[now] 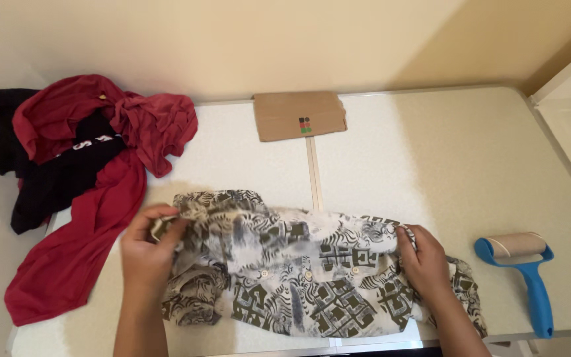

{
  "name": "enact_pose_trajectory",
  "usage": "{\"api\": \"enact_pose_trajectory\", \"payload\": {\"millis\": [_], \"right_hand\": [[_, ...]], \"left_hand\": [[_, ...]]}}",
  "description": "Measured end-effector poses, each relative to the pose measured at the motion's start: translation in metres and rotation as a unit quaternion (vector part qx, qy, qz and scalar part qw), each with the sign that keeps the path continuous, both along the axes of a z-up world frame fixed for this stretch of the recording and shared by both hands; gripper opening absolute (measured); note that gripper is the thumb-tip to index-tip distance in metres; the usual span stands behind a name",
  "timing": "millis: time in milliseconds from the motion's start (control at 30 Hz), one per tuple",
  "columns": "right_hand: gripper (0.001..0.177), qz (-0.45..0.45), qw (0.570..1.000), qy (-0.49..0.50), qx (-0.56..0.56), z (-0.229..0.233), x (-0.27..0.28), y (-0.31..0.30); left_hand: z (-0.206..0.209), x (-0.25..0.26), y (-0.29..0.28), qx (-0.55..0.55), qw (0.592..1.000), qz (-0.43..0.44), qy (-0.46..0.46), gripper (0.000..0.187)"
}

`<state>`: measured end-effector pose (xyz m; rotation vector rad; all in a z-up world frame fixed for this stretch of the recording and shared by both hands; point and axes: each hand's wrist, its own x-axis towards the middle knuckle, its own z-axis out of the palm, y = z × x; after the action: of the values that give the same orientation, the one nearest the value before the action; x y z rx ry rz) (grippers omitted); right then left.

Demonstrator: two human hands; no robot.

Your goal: The person uses a lint roller to clean a patterned shirt laid flat on a table. They roll the tool across the fabric repeatedly, then fold the shirt and smooth it out.

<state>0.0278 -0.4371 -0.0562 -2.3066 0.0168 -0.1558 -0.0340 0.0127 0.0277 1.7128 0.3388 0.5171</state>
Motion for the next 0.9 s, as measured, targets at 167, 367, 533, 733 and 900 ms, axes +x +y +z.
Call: {"api": "enact_pose_trajectory", "payload": {"millis": [167,367,533,733,900], "right_hand": [[0.023,0.037,0.990,-0.126,0.050,0.004,0.011,-0.002],[0.029,-0.011,0.996,0.015,0.085,0.009,0.016,0.008],[0.033,0.005,1.000,0.010,-0.007,0.006,0.013,0.014],[0.036,-0.012,0.998,0.059,-0.010,0.000,-0.007,0.006],[0.034,-0.032,0.973,0.219,0.063,0.008,-0.012,-0.013]], "left_hand": [[0.010,0.022,0.012,-0.011,0.961,-0.099,-0.257,0.030],[-0.025,0.064,-0.005,0.142,0.985,-0.096,0.007,0.041],[-0.086,0.082,-0.030,0.356,0.931,-0.044,0.068,0.059],[-0.108,0.048,-0.031,0.440,0.897,-0.033,0.013,0.047],[-0.084,0.007,-0.026,0.474,0.877,-0.017,0.075,0.040]]}}
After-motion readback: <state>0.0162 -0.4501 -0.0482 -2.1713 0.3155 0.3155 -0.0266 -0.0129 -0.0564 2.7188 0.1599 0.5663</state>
